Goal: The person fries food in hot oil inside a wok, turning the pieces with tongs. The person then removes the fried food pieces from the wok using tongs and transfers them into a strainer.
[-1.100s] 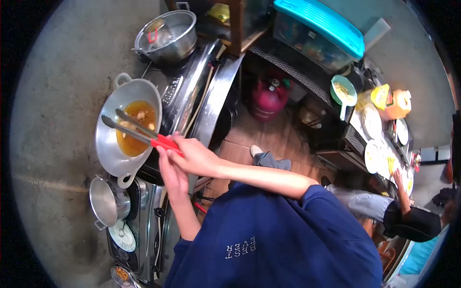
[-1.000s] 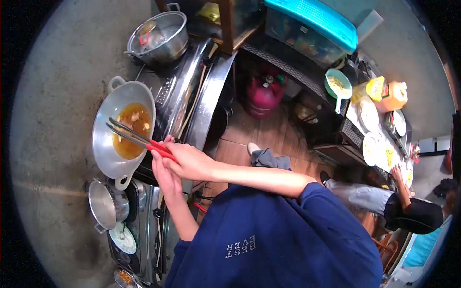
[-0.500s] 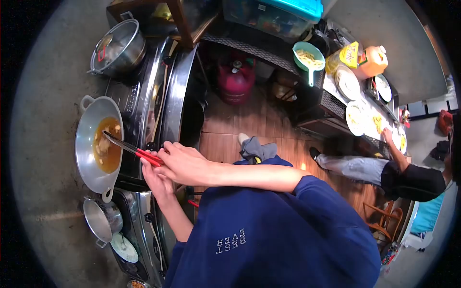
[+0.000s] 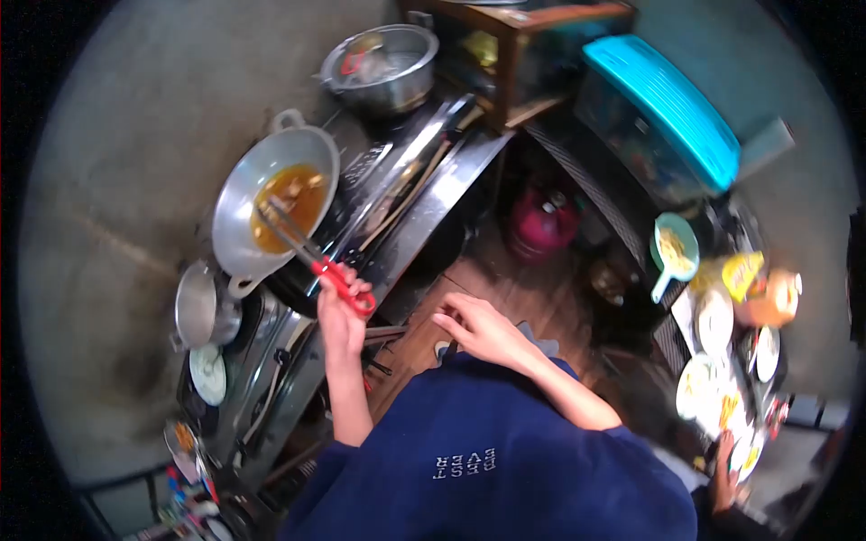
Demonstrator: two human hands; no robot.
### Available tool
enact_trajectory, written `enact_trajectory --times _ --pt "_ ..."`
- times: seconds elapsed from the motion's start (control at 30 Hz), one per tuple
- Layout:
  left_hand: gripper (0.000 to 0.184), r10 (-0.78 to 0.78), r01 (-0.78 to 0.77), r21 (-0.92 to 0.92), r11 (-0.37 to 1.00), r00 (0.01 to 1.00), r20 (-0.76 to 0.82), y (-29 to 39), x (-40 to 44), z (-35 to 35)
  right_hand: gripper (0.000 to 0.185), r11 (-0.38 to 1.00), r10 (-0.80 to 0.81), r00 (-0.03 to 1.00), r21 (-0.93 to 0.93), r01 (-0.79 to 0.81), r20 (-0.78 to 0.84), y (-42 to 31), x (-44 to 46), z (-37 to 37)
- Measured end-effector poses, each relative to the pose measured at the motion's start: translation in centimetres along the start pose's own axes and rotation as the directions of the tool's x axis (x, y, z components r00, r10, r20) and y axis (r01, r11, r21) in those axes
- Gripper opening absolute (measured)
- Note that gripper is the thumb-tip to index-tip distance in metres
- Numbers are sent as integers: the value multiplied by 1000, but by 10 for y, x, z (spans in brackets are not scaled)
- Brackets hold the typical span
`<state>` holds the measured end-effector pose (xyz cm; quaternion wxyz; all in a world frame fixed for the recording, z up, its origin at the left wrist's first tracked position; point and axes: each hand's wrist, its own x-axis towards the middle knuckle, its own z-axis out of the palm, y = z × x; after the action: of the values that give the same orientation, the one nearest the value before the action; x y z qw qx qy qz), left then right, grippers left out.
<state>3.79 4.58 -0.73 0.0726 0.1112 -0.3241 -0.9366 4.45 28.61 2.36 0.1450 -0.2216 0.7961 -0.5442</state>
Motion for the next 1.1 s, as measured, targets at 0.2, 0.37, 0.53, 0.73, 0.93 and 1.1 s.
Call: enact_trajectory --times 0.2,0.37,0.53,0.73,0.93,1.1 --pt "35 85 -81 84 993 996 -34 -23 1 14 28 1000 21 987 16 -24 159 10 9 -27" --pt "36 107 -94 153 984 991 -81 -31 -2 39 28 998 6 961 57 -23 276 15 18 -37" --pt "32 222 -208 202 957 974 -47 -46 6 39 29 964 84 937 211 -162 338 5 55 -30" --pt "39 230 -180 425 887 971 -70 -42 20 37 35 961 83 941 225 -163 327 0 124 9" --pt "40 206 -165 608 776 979 2 -5 46 27 36 995 -83 978 68 71 190 -15 162 33" --pt "49 97 -95 621 778 995 32 10 64 2 29 985 -161 981 -53 167 105 -8 213 22"
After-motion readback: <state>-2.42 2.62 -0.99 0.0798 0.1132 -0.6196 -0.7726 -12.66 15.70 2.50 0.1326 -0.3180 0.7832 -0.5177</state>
